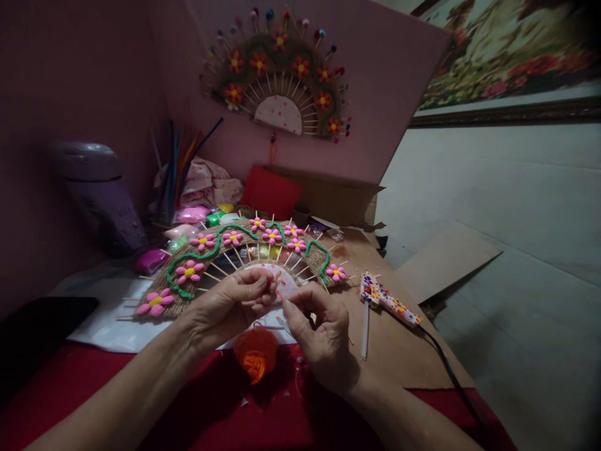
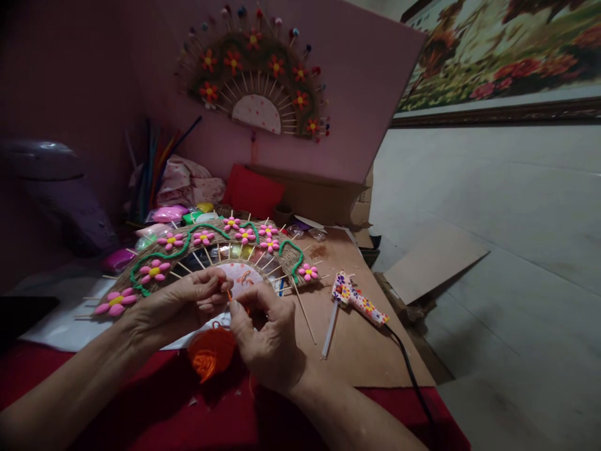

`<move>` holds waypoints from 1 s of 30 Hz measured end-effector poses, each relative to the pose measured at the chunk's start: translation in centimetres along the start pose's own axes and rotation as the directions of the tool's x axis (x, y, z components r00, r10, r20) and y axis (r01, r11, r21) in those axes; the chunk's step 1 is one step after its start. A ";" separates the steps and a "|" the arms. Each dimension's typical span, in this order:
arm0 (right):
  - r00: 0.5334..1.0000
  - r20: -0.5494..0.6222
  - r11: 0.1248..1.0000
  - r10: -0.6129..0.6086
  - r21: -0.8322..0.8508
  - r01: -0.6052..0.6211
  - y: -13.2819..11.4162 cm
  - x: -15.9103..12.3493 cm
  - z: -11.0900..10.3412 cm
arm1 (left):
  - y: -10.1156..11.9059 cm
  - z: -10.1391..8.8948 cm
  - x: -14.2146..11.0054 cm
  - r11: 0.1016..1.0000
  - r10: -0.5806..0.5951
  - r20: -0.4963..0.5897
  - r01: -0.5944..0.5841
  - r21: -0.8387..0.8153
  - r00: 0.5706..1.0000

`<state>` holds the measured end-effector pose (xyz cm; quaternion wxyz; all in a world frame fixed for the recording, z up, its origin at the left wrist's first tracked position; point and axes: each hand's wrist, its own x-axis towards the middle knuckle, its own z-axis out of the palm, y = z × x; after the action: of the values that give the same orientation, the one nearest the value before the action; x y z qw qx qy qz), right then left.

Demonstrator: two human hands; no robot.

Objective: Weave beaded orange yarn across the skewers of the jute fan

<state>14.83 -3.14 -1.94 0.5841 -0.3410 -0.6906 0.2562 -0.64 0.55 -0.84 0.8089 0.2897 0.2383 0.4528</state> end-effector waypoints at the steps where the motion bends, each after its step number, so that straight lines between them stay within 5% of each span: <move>1: 1.000 -0.003 1.000 -0.006 -0.001 0.006 0.0 0.0 0.0 | 0.0 0.0 0.0 1.000 -0.004 0.002 0.004 -0.006 1.000; 30: 1.000 0.004 0.999 0.017 0.032 -0.017 -0.2 0.2 0.0 | -0.1 0.5 -0.1 0.999 -0.031 -0.060 0.032 0.011 0.998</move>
<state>14.77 -3.11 -1.71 0.5862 -0.3369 -0.6845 0.2727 -0.29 0.30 -0.56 0.8067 0.2769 0.2696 0.4472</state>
